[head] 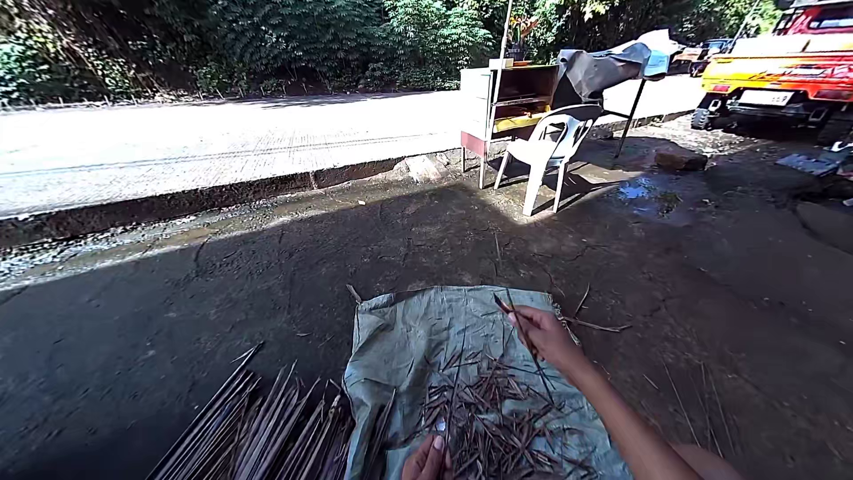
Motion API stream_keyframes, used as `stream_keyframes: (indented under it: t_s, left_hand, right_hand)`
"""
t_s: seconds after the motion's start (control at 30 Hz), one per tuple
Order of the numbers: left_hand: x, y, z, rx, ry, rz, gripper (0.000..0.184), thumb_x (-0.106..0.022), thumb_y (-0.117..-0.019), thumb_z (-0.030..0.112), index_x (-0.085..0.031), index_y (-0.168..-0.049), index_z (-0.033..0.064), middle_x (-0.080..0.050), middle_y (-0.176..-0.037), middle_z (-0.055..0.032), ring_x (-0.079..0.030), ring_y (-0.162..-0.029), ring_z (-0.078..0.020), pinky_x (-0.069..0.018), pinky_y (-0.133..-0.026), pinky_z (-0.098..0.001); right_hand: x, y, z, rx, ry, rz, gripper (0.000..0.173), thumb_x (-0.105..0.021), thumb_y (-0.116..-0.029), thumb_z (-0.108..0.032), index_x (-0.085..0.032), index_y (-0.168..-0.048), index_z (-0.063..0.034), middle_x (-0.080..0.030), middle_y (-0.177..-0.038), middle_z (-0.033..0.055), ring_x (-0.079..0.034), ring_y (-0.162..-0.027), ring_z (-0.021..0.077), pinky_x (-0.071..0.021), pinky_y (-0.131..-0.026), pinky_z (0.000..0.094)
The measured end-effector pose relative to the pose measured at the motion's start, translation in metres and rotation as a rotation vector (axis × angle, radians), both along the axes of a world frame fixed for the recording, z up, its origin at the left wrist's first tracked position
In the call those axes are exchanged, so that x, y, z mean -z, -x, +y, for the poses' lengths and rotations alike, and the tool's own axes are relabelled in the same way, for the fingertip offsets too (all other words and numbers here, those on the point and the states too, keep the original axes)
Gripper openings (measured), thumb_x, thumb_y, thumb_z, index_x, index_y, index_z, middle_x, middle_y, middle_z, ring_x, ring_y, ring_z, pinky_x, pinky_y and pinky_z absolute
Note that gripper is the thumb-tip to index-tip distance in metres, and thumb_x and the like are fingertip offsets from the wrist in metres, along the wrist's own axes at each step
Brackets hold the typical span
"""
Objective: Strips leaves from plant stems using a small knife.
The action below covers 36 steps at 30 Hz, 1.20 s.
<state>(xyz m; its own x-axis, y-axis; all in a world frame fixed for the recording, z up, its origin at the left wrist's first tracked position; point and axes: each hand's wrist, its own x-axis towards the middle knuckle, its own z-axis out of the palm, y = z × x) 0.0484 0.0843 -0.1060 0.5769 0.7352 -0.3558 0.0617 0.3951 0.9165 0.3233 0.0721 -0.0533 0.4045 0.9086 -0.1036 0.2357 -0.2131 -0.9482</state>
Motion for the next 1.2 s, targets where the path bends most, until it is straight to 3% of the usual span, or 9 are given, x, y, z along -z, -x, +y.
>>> stream_keyframes:
  t_s: [0.1, 0.2, 0.27, 0.4, 0.63, 0.77, 0.97, 1.1, 1.2]
  left_hand:
    - [0.001, -0.002, 0.006, -0.081, 0.031, -0.045, 0.038, -0.022, -0.1109, 0.007, -0.049, -0.086, 0.0095, -0.047, -0.053, 0.0108, -0.044, -0.045, 0.004, -0.0405, -0.049, -0.0116]
    - [0.001, -0.005, 0.009, -0.093, 0.034, -0.093, 0.038, -0.019, -0.1102, 0.007, -0.05, -0.087, 0.0094, -0.047, -0.052, 0.0109, -0.044, -0.044, 0.0038, -0.0414, -0.048, -0.0118]
    - [0.0, -0.007, 0.009, -0.086, 0.045, -0.1, 0.038, -0.019, -0.1104, 0.007, -0.05, -0.087, 0.0098, -0.047, -0.052, 0.0112, -0.044, -0.044, 0.0041, -0.0409, -0.048, -0.0116]
    - [0.001, -0.009, 0.007, -0.046, 0.01, -0.068, 0.035, -0.022, -0.1105, 0.007, -0.051, -0.091, 0.0082, -0.05, -0.055, 0.0105, -0.047, -0.047, 0.0029, -0.0435, -0.052, -0.0131]
    - [0.003, -0.004, 0.005, -0.037, 0.024, -0.124, 0.039, -0.019, -0.1092, 0.007, -0.052, -0.089, 0.01, -0.047, -0.052, 0.0126, -0.043, -0.045, 0.0048, -0.0394, -0.049, -0.012]
    - [0.0, -0.006, 0.005, -0.04, 0.071, -0.156, 0.039, -0.018, -0.1097, 0.008, -0.052, -0.091, 0.009, -0.046, -0.051, 0.0111, -0.042, -0.043, 0.0046, -0.0381, -0.047, -0.0112]
    - [-0.002, -0.015, 0.008, -0.033, 0.072, -0.155, 0.039, -0.019, -0.1102, 0.009, -0.052, -0.09, 0.0097, -0.045, -0.049, 0.011, -0.041, -0.041, 0.0039, -0.0383, -0.046, -0.0119]
    - [-0.005, -0.016, 0.0, -0.003, 0.096, -0.17, 0.04, -0.02, -0.1092, 0.007, -0.053, -0.087, 0.0099, -0.048, -0.05, 0.0112, -0.044, -0.042, 0.0051, -0.0397, -0.048, -0.0108]
    - [-0.006, -0.014, -0.003, -0.003, 0.085, -0.16, 0.039, -0.021, -0.109, 0.006, -0.053, -0.087, 0.01, -0.048, -0.051, 0.0117, -0.044, -0.044, 0.0049, -0.041, -0.049, -0.0114]
  right_hand:
    - [0.018, 0.051, -0.003, -0.359, 0.178, 0.017, 0.039, -0.052, -0.108, -0.024, -0.06, -0.136, 0.0019, -0.06, -0.082, 0.0078, -0.048, -0.064, 0.0122, -0.0445, -0.065, 0.0322]
    - [0.029, 0.085, -0.009, -0.571, 0.169, -0.084, 0.039, -0.054, -0.1073, -0.029, -0.068, -0.122, 0.0047, -0.066, -0.091, 0.0189, -0.059, -0.078, 0.0263, -0.0483, -0.078, 0.0472]
    - [0.032, 0.088, -0.007, -0.61, 0.162, -0.169, 0.04, -0.053, -0.1076, -0.031, -0.069, -0.115, 0.005, -0.067, -0.094, 0.0227, -0.063, -0.087, 0.0342, -0.0479, -0.083, 0.0555]
    - [0.03, 0.078, 0.0, -0.58, 0.196, -0.243, 0.041, -0.052, -0.108, -0.032, -0.069, -0.13, -0.0022, -0.071, -0.114, 0.0231, -0.067, -0.106, 0.0374, -0.0478, -0.095, 0.0598]
    - [0.03, 0.082, -0.006, -0.625, 0.163, -0.231, 0.04, -0.053, -0.1076, -0.031, -0.071, -0.12, 0.0027, -0.07, -0.1, 0.0237, -0.066, -0.093, 0.0367, -0.0487, -0.086, 0.058]
    - [0.024, 0.069, 0.0, -0.537, 0.171, -0.264, 0.041, -0.053, -0.1073, -0.033, -0.069, -0.131, -0.0031, -0.072, -0.113, 0.0217, -0.068, -0.106, 0.036, -0.0489, -0.096, 0.0581]
    - [0.026, 0.052, 0.013, -0.462, 0.164, -0.259, 0.039, -0.056, -0.1062, -0.033, -0.069, -0.132, -0.0057, -0.072, -0.118, 0.019, -0.068, -0.11, 0.0331, -0.0485, -0.098, 0.0567]
    - [0.034, 0.019, 0.025, -0.125, 0.036, -0.212, 0.04, -0.052, -0.108, -0.027, -0.065, -0.135, -0.0014, -0.071, -0.105, 0.019, -0.065, -0.089, 0.0286, -0.0509, -0.087, 0.0504]
    - [0.037, 0.005, 0.029, 0.051, -0.025, -0.151, 0.034, -0.052, -0.1083, -0.023, -0.066, -0.131, -0.0014, -0.063, -0.084, 0.0073, -0.05, -0.067, 0.0141, -0.0458, -0.069, 0.0364]
